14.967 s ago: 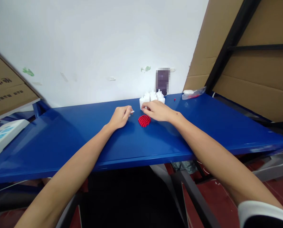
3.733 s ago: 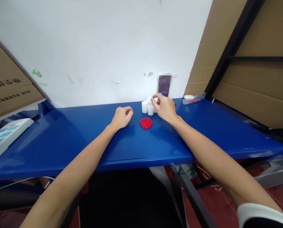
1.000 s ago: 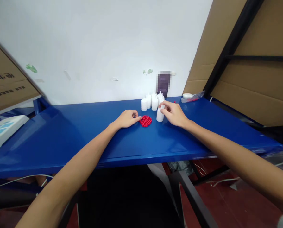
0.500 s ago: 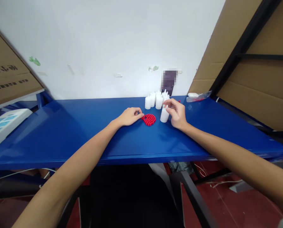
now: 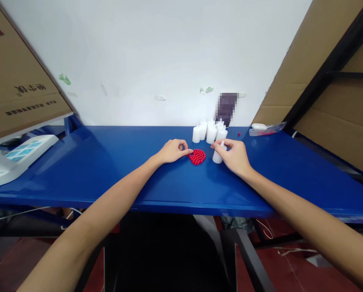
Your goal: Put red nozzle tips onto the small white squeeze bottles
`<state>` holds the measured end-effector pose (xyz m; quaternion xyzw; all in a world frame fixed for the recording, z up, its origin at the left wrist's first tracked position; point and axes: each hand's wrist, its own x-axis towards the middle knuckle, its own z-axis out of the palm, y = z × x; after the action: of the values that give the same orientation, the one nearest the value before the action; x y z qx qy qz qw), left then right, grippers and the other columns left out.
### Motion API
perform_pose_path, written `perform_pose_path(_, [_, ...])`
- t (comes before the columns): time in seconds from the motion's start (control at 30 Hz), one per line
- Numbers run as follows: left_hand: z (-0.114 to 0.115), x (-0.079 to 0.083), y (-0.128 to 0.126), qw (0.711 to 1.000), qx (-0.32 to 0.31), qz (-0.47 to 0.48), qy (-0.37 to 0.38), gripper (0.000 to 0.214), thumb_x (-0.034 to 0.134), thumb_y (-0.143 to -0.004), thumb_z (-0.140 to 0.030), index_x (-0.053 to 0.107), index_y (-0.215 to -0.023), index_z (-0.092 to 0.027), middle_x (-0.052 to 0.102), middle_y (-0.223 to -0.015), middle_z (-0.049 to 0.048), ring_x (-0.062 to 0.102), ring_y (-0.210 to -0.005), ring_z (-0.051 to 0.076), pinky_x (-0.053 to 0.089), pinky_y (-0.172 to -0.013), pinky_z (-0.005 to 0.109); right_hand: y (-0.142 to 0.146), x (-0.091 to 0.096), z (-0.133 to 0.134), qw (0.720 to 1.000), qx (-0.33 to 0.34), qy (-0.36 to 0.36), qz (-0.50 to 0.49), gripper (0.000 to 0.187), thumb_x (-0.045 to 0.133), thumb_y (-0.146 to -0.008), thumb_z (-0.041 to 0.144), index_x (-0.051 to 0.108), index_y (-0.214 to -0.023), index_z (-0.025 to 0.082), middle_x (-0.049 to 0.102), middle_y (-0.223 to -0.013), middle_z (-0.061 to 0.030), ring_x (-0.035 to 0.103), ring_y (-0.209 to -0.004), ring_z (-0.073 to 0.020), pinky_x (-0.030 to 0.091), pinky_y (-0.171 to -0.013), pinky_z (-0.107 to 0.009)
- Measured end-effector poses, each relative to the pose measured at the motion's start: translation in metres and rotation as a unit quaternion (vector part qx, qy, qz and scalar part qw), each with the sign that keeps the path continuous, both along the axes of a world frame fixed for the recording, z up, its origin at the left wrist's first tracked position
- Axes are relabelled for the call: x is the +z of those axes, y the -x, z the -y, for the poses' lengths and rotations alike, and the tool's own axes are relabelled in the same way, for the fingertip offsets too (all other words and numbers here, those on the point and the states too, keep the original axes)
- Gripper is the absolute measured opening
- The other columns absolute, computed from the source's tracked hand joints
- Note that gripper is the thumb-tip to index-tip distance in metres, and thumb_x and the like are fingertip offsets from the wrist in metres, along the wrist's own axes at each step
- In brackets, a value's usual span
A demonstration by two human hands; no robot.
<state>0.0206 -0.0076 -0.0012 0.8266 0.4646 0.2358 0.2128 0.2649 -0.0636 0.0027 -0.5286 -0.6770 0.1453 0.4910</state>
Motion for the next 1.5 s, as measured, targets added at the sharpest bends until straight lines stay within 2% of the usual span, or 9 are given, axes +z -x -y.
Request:
perform_pose_path(0.17, [0.0,0.005,0.003,1.0,-0.014,0.006,0.014,0.029,0.069,-0.087,-0.048,0.07,-0.084,-0.019,0.068,-0.075,0.0005,0.058,-0.069,0.014,0.038,-0.066,0.029,0.009,-0.003,0.003,0.995,0.054,0.036,-0.078,0.03,0.071,-0.078,0.042,0.064,-0.099,0.022,0.079,-0.082,-0.0073,0.069,-0.065,-0.024,0.048,-0.056,-0.034])
perform_pose_path(0.37, [0.0,0.008,0.006,0.999,-0.027,0.033,0.034,0.024,0.071,-0.085,-0.042,0.071,-0.086,-0.018,0.069,-0.074,0.0002,0.057,-0.065,0.013,0.039,-0.066,0.028,0.006,-0.01,-0.006,0.999,0.014,0.013,0.026,0.018,0.062,-0.084,0.039,0.064,-0.082,0.021,0.072,-0.073,-0.0043,0.068,-0.068,-0.0231,0.049,-0.067,-0.035])
perform_pose_path(0.6, [-0.005,0.004,0.014,0.995,-0.058,0.057,0.05,0.021,0.07,-0.085,-0.04,0.07,-0.088,-0.019,0.069,-0.072,-0.0004,0.054,-0.061,0.012,0.04,-0.064,0.028,0.018,0.003,-0.035,0.989,0.005,-0.025,0.143,0.023,0.052,-0.087,0.034,0.062,-0.07,0.021,0.063,-0.059,-0.0016,0.057,-0.059,-0.0196,0.04,-0.062,-0.032])
perform_pose_path(0.8, [-0.006,0.003,0.015,0.993,-0.068,0.079,0.058,0.023,0.071,-0.083,-0.04,0.069,-0.089,-0.018,0.07,-0.073,-0.0001,0.054,-0.06,0.011,0.041,-0.064,0.027,0.032,0.015,-0.049,0.986,0.013,-0.095,0.135,0.022,0.051,-0.086,0.03,0.063,-0.071,0.02,0.063,-0.064,-0.003,0.055,-0.06,-0.0191,0.038,-0.063,-0.033])
perform_pose_path(1.0, [-0.004,0.005,0.014,0.992,-0.062,0.095,0.05,0.026,0.068,-0.085,-0.043,0.07,-0.085,-0.017,0.07,-0.07,0.0008,0.055,-0.06,0.011,0.041,-0.064,0.026,0.025,0.008,-0.035,0.986,0.045,-0.071,0.144,0.021,0.052,-0.084,0.031,0.067,-0.075,0.019,0.061,-0.062,-0.0015,0.052,-0.059,-0.0176,0.037,-0.061,-0.031])
perform_pose_path(1.1, [-0.004,0.006,0.014,0.997,-0.028,0.07,0.01,0.031,0.065,-0.087,-0.044,0.072,-0.074,-0.017,0.07,-0.068,0.0017,0.055,-0.061,0.012,0.042,-0.066,0.027,0.027,0.009,-0.032,0.988,0.05,-0.07,0.13,0.022,0.05,-0.085,0.032,0.065,-0.074,0.019,0.061,-0.062,-0.0013,0.054,-0.059,-0.0176,0.039,-0.063,-0.031])
perform_pose_path(1.23, [-0.002,0.008,0.016,0.996,0.021,0.019,-0.084,0.042,0.055,-0.092,-0.043,0.064,-0.06,-0.017,0.061,-0.057,0.0008,0.05,-0.056,0.012,0.039,-0.065,0.029,0.03,0.01,-0.032,0.986,0.06,-0.083,0.131,0.023,0.05,-0.085,0.033,0.065,-0.074,0.019,0.061,-0.064,-0.0018,0.054,-0.061,-0.0177,0.039,-0.065,-0.031])
perform_pose_path(1.33, [0.001,0.009,0.017,0.991,0.002,-0.019,-0.131,0.037,0.05,-0.094,-0.041,0.065,-0.07,-0.017,0.062,-0.062,0.0012,0.051,-0.059,0.013,0.036,-0.063,0.029,0.03,0.008,-0.032,0.985,0.069,-0.082,0.135,0.022,0.051,-0.085,0.032,0.065,-0.074,0.019,0.062,-0.066,-0.0021,0.054,-0.063,-0.0178,0.039,-0.066,-0.031])
perform_pose_path(1.5, [0.004,0.01,0.016,0.986,-0.038,-0.109,-0.119,0.038,0.047,-0.095,-0.05,0.065,-0.083,-0.019,0.068,-0.078,0.0042,0.057,-0.069,0.018,0.035,-0.064,0.031,0.03,0.007,-0.032,0.985,0.079,-0.079,0.129,0.021,0.052,-0.085,0.031,0.066,-0.076,0.019,0.065,-0.069,-0.003,0.056,-0.066,-0.0187,0.04,-0.067,-0.032])
